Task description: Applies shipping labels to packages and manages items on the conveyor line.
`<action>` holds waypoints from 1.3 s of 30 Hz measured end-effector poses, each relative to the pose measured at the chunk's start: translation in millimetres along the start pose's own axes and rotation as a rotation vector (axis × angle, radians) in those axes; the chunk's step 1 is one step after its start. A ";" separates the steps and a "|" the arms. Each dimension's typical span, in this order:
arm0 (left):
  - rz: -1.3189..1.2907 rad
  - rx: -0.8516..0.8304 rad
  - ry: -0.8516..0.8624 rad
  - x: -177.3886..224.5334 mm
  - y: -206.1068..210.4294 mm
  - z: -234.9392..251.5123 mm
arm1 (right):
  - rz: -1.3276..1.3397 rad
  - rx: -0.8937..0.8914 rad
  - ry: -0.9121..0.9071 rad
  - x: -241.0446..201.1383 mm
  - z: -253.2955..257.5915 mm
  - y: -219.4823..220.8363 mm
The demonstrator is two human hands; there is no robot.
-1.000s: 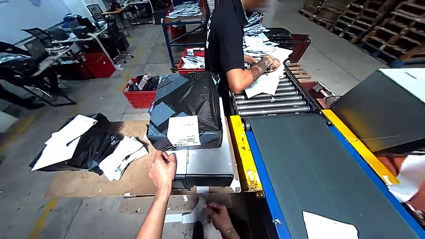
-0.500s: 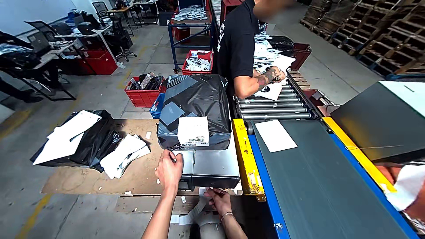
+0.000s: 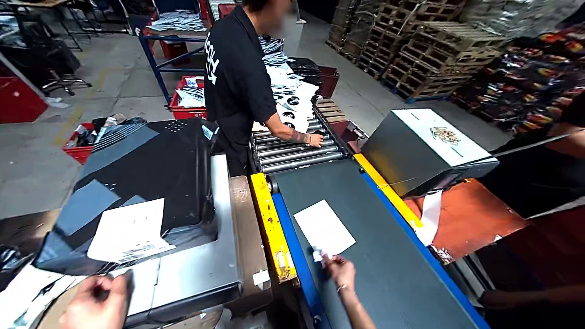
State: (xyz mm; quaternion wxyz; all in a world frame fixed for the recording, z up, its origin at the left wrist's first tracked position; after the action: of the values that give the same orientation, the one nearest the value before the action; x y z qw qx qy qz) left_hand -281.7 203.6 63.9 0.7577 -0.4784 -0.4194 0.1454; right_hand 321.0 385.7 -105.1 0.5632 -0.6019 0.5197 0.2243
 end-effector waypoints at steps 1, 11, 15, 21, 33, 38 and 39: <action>-0.004 -0.001 -0.008 -2.3 1.5 0.9 | -0.086 0.044 0.005 7.6 35.7 -21.2; 0.018 0.022 -0.031 15.7 -13.5 -6.7 | -0.828 -0.083 0.267 60.4 -35.3 -85.7; 0.066 -0.007 -0.095 10.2 -24.7 -5.4 | -0.558 -0.522 0.055 42.8 -155.6 58.3; 0.107 -0.043 -0.142 -2.7 -22.4 -5.2 | 0.104 -0.803 -0.018 9.6 -279.7 254.3; 0.089 -0.044 -0.121 2.7 -25.9 -7.5 | 0.440 -0.751 0.427 -21.4 -309.9 271.2; 0.079 -0.047 -0.136 2.0 -26.6 -8.2 | 0.393 -0.787 0.308 -24.9 -308.9 272.4; 0.082 -0.048 -0.139 2.1 -26.7 -7.9 | 0.369 -0.802 0.300 -25.5 -309.3 272.8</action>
State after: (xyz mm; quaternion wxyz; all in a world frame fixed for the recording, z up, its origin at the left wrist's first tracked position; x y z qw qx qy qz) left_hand -279.1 186.8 86.1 0.7087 -0.5018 -0.4542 0.1992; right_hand -25.3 161.1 -122.8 0.1554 -0.6955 0.5661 0.4144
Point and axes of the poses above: each hand's wrist, its own z-axis towards the middle knuckle, its own y-axis out of the palm, x = y × z, the point moved 8 cm from there along z, towards the middle knuckle, and after that the axes turned 12 degrees about z, right-handed, at the moved point
